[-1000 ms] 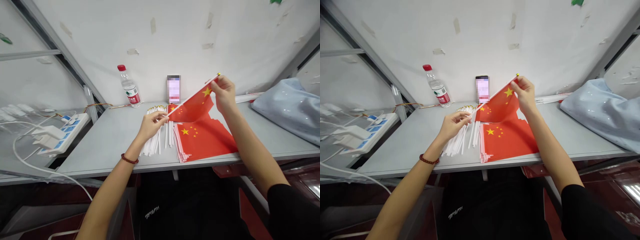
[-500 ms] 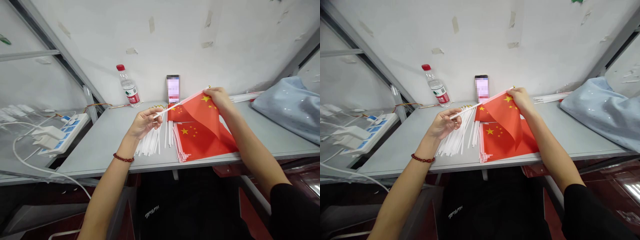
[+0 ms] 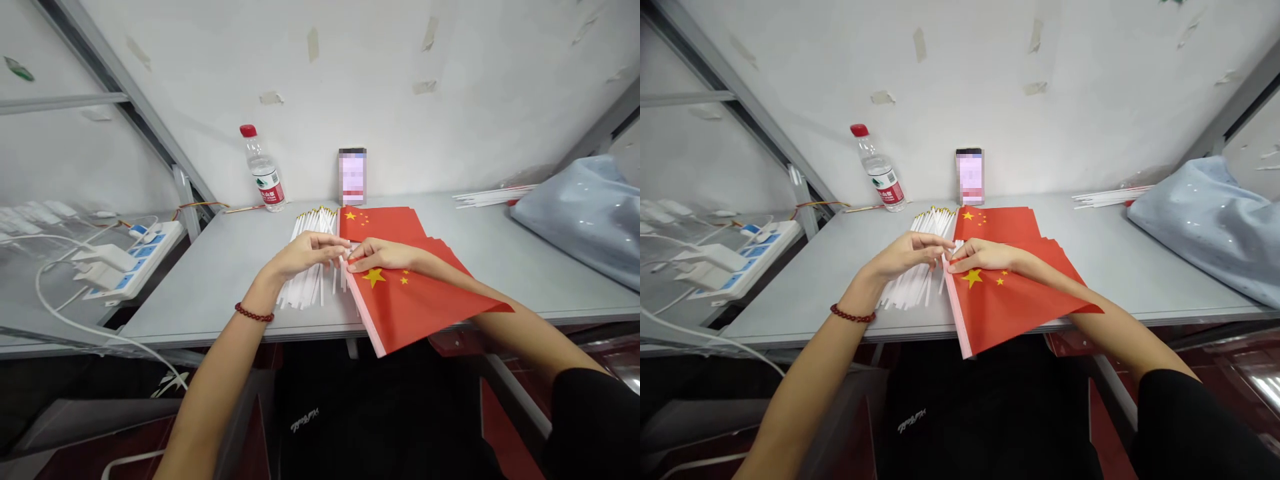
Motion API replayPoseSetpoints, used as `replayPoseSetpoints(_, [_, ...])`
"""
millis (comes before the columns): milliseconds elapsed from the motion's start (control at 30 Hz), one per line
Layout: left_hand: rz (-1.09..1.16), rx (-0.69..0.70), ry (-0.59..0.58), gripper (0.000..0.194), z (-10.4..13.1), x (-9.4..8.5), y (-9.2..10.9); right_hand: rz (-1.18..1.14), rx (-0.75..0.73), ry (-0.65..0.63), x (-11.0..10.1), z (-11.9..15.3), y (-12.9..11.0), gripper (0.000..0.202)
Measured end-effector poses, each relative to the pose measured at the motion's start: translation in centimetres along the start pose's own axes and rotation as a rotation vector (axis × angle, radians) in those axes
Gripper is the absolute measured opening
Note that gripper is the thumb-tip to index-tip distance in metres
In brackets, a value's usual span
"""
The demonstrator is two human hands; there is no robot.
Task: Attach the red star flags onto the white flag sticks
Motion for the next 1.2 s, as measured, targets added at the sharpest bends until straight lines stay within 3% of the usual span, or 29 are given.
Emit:
replayPoseSetpoints(67, [0.065,0.073,0.254,0.026,-0.5,-0.3,-0.1,0.002,-0.015,-0.139,0.0,0.2,-0.2,0.039])
replayPoseSetpoints(167, [0.280,0.166,0.751,0.014,-0.9,-1.7,-0.4,-0.010,0.010,-0.393,0.1,0.6,-0.7,0.035])
replayPoseSetpoints(233, [0.338,0.159,0.935,0.011,-0.7,-2.8,-0.7,-0.023,0.020,-0.479,-0.1,0.9,-0.9,0.032])
replayPoseSetpoints(300, [0.182,0.109,0.918,0.013,-0.5,-3.8,-1.1,-0.034,0.006,-0.432,-0.6,1.3,-1.1,0.031])
replayPoseSetpoints(467, [-0.454,-0.087,0.586,0.025,-0.6,-4.7,-2.9,0.012,0.032,-0.102,-2.9,2.4,-1.4,0.033])
replayPoseSetpoints(633, [-0.768,-0.126,0.647,0.033,-0.9,-4.8,-3.6,0.232,0.104,0.090,-4.4,3.0,-1.5,0.038])
replayPoseSetpoints(767, [-0.843,-0.150,0.632,0.033,-0.7,-4.6,-3.3,0.403,0.143,0.104,-4.4,2.4,-0.6,0.041])
replayPoseSetpoints(933, [-0.857,-0.175,0.602,0.033,-0.6,-4.4,-3.2,0.531,0.121,0.026,-3.9,1.5,0.6,0.035])
replayPoseSetpoints(1200, [-0.834,-0.134,0.616,0.028,-0.9,-4.2,-3.4,0.581,0.116,-0.014,-5.1,1.5,0.0,0.030])
Point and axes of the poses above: each hand's wrist, its own z-axis away from the middle knuckle, its own x-axis out of the palm, y = z × x, the point moved 1 cm from there along -z, towards the middle knuckle, and after that the axes turned 6 degrees about -x, right-handed, at the moved point
